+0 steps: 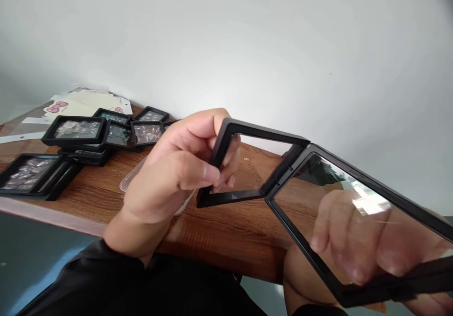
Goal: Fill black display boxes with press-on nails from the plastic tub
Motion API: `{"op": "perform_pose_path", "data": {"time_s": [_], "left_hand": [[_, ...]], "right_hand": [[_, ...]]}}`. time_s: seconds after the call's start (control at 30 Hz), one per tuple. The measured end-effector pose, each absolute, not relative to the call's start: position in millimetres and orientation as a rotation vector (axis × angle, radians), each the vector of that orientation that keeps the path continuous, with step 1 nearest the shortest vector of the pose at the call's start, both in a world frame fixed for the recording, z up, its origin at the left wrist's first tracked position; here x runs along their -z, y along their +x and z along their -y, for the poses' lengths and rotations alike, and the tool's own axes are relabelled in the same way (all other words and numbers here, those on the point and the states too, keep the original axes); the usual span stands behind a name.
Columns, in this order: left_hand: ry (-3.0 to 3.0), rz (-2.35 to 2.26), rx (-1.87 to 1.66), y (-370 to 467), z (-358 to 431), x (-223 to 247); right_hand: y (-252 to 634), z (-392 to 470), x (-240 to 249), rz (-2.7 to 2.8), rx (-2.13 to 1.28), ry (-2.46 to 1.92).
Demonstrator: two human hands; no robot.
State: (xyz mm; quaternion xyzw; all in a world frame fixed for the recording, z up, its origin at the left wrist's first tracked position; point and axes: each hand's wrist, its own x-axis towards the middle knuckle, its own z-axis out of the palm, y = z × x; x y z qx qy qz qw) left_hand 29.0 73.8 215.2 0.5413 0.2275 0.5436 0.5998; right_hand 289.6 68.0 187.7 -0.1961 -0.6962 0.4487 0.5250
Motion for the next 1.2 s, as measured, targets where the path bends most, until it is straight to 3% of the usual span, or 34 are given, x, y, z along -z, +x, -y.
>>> {"op": "perform_pose_path", "data": {"time_s": [0.17,0.27,0.43,0.6,0.8,1.2], "left_hand": [[1.331,-0.379,-1.239,39,-76,-201],[1.372,-0.457,-1.286,50,-67,-187],[1.822,-0.998,-1.195,54,-39,-144],[2.078,-1.178,-1.099,62,2,-68],[2.514,-0.814,-0.705,74,17,7],[2.838,-0.529,-0.528,41,-29,14]], "right_hand": [[292,-74,-186,1.504,-1.123,-0.159],[307,-80,-189,1.67,-1.074,-0.368],[323,-70,-192,2.302,-0.804,-0.772],[298,-59,-137,2.455,-0.565,-1.542],[267,-62,-62,2.513,-0.418,-1.942],[267,-46,-47,2.483,-0.796,-1.908]]}}
